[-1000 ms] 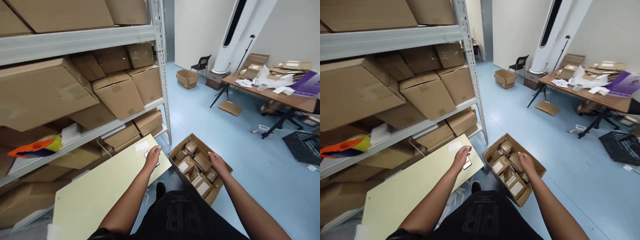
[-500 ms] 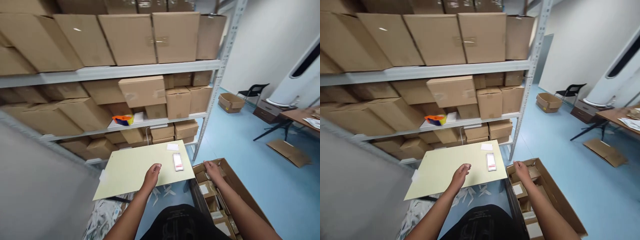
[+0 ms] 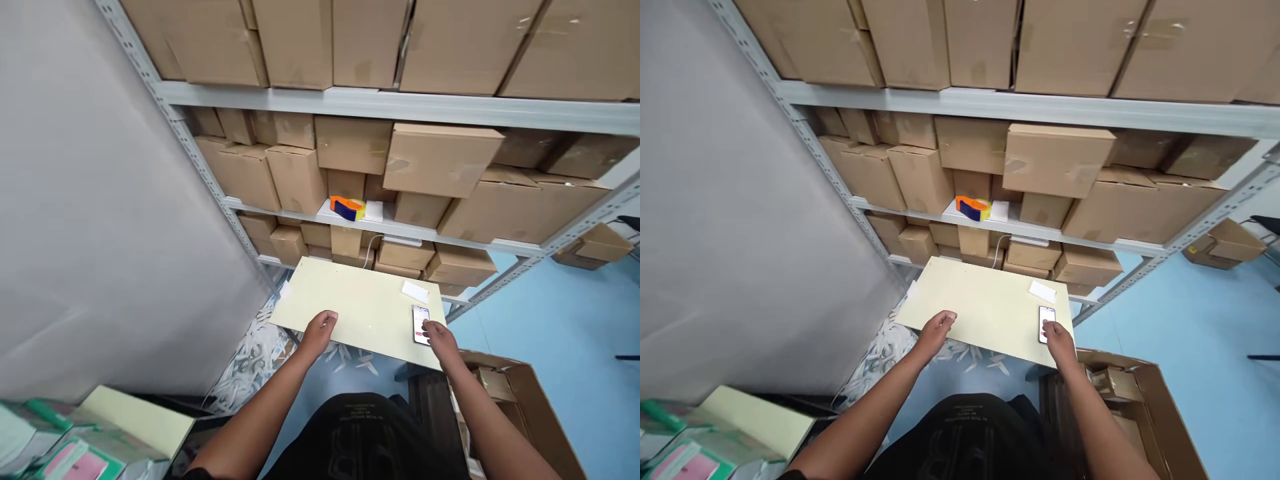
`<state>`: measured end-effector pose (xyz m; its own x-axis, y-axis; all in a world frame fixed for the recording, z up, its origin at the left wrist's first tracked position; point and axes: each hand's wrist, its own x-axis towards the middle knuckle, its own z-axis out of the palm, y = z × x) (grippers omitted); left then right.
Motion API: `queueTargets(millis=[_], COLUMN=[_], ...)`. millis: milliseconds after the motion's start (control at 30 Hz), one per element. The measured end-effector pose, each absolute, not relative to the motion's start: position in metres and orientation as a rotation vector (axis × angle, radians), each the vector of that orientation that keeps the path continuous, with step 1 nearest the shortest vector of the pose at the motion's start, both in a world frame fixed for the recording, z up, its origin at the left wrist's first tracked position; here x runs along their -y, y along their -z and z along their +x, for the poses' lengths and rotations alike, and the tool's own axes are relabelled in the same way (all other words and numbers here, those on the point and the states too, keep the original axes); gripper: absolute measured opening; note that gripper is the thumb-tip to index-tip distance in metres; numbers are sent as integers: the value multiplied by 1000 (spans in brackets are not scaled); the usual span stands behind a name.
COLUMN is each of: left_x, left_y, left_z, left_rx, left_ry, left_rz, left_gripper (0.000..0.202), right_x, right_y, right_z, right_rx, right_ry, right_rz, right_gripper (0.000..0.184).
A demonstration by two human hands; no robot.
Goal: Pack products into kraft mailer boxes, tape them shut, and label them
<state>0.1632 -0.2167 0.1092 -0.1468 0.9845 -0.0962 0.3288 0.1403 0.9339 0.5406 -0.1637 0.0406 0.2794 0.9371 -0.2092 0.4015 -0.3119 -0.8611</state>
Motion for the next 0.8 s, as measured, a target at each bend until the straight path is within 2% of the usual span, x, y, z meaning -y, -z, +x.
queueTargets(millis=[267, 533, 800], left_x=[233, 272, 359], left_y=[-95, -99, -109], left_z=[160, 200, 211], left_rx=[-1798, -2090, -2330], left_ry=[-1187, -1297, -1395], left_rz=[1094, 834, 554], left_gripper=[35, 34, 37], right_x=[80, 7, 28], right_y=[-50, -18, -27], right_z=[496, 454, 363], right_rx=[1450, 1805, 2076], right_ry=[-1211, -1457, -1628], right_rz=[-1755, -1519, -1259], right_gripper=[53, 53, 50])
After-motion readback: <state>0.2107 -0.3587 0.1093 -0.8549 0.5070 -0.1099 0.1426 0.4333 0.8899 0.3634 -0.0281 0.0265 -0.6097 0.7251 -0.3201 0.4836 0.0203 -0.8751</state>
